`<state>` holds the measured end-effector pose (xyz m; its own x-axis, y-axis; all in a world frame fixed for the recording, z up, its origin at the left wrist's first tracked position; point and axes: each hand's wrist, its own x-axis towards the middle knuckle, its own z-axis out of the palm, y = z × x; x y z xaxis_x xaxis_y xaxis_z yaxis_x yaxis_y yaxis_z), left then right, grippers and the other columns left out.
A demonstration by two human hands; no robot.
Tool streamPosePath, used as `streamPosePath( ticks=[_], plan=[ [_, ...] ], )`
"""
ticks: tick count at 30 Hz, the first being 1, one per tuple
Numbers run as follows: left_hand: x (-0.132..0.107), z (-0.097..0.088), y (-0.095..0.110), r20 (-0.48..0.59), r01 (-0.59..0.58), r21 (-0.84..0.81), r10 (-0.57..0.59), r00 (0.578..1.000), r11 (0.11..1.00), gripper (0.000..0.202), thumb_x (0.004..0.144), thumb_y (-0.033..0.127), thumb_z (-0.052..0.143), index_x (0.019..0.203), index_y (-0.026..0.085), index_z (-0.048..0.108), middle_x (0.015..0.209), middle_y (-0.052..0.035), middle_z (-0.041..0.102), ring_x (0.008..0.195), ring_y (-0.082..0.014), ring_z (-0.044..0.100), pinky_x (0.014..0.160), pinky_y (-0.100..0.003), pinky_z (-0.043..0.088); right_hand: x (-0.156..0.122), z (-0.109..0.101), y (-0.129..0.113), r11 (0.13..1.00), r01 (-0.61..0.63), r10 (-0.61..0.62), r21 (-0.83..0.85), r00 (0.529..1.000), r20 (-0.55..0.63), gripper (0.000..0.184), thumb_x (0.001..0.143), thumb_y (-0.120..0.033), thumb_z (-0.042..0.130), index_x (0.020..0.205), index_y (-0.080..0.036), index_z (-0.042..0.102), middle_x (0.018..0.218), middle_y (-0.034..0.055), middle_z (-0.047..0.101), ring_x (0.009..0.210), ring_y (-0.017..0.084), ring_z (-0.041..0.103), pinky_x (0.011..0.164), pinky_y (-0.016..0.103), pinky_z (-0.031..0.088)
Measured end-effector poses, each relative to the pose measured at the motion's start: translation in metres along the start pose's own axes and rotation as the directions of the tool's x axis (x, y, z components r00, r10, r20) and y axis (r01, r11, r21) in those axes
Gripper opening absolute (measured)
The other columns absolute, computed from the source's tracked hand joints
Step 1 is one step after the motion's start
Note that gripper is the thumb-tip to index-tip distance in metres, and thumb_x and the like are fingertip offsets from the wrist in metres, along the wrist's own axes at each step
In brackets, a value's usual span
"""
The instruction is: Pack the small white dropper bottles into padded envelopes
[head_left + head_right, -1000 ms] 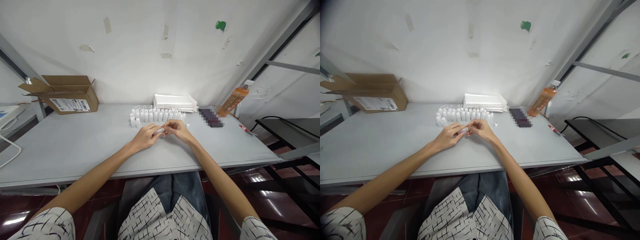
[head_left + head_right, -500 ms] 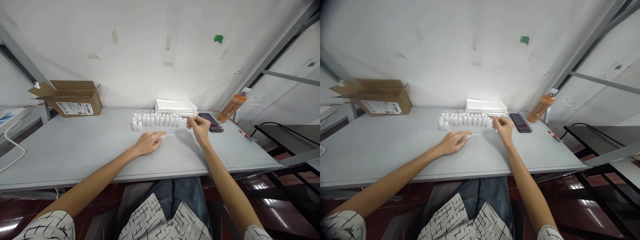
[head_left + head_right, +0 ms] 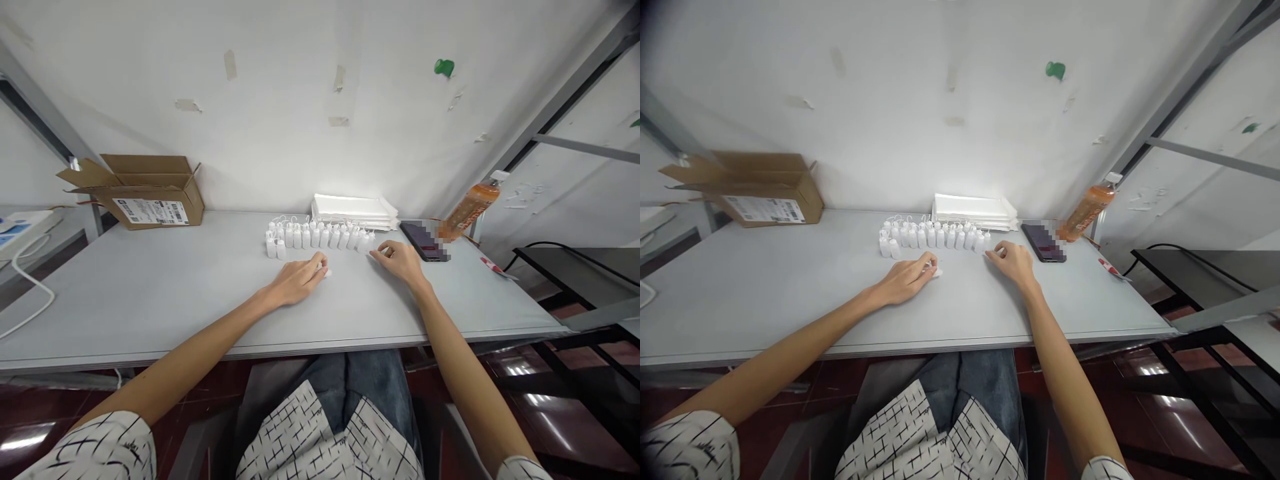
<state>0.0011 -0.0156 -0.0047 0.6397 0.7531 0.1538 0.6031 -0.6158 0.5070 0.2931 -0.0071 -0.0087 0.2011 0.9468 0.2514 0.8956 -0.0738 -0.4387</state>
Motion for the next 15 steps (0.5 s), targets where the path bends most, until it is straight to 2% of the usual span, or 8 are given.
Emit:
streamPosePath(
  ticks=[4,7,10,12,15],
  plan=[
    [0.001,0.003,-0.003,-0.052,0.018,-0.109,-0.023,0.998,0.994,0.026,0.102,0.036,0.022,0.096,0.023,0.044,0.065,0.0042,0.048,0.058,-0.0167,0.047,0.062,-0.029,0.03,-0.002,-0.002,0.0,0.991,0.129,-0.132,0.031,0.987,0.089,0.021,0.076,-0.036,0.062,0.076,-0.017,0.071,0.068,0.0057,0.068,0.066,0.018,0.058,0.062,0.029,0.038],
    [0.002,0.004,-0.002,-0.13,0.011,-0.255,-0.046,0.99,0.967,0.025,0.101,0.034,0.025,0.092,0.022,0.044,0.066,0.0043,0.045,0.057,-0.0145,0.045,0.061,-0.028,0.031,-0.009,-0.007,-0.011,0.946,0.085,-0.16,0.311,0.961,0.224,0.023,0.074,-0.038,0.066,0.075,-0.015,0.069,0.061,0.0033,0.063,0.058,0.016,0.056,0.058,0.029,0.041],
    [0.003,0.005,0.0,-0.168,0.006,-0.394,-0.079,0.983,0.919,0.026,0.101,0.035,0.026,0.09,0.021,0.045,0.068,0.004,0.044,0.058,-0.0129,0.043,0.061,-0.026,0.034,-0.021,-0.009,-0.035,0.754,-0.062,-0.285,0.654,0.867,0.41,0.032,0.073,-0.044,0.072,0.083,-0.014,0.068,0.063,0.0027,0.063,0.056,0.016,0.058,0.051,0.028,0.046],
    [0.003,0.007,0.001,-0.165,0.012,-0.44,-0.093,0.982,0.898,0.026,0.101,0.035,0.027,0.091,0.021,0.046,0.069,0.0041,0.043,0.057,-0.0122,0.041,0.06,-0.026,0.035,-0.029,-0.006,-0.052,0.645,-0.114,-0.352,0.755,0.833,0.427,0.033,0.071,-0.042,0.076,0.086,-0.014,0.068,0.067,0.0035,0.066,0.06,0.016,0.061,0.054,0.03,0.052],
    [0.004,0.01,0.001,-0.17,0.007,-0.452,-0.094,0.981,0.892,0.024,0.101,0.035,0.028,0.091,0.021,0.046,0.067,0.0047,0.041,0.056,-0.0119,0.039,0.06,-0.025,0.036,-0.036,0.002,-0.07,0.554,-0.135,-0.411,0.821,0.814,0.411,0.033,0.07,-0.039,0.079,0.09,-0.014,0.068,0.069,0.0041,0.068,0.065,0.018,0.065,0.063,0.035,0.058]
  ],
)
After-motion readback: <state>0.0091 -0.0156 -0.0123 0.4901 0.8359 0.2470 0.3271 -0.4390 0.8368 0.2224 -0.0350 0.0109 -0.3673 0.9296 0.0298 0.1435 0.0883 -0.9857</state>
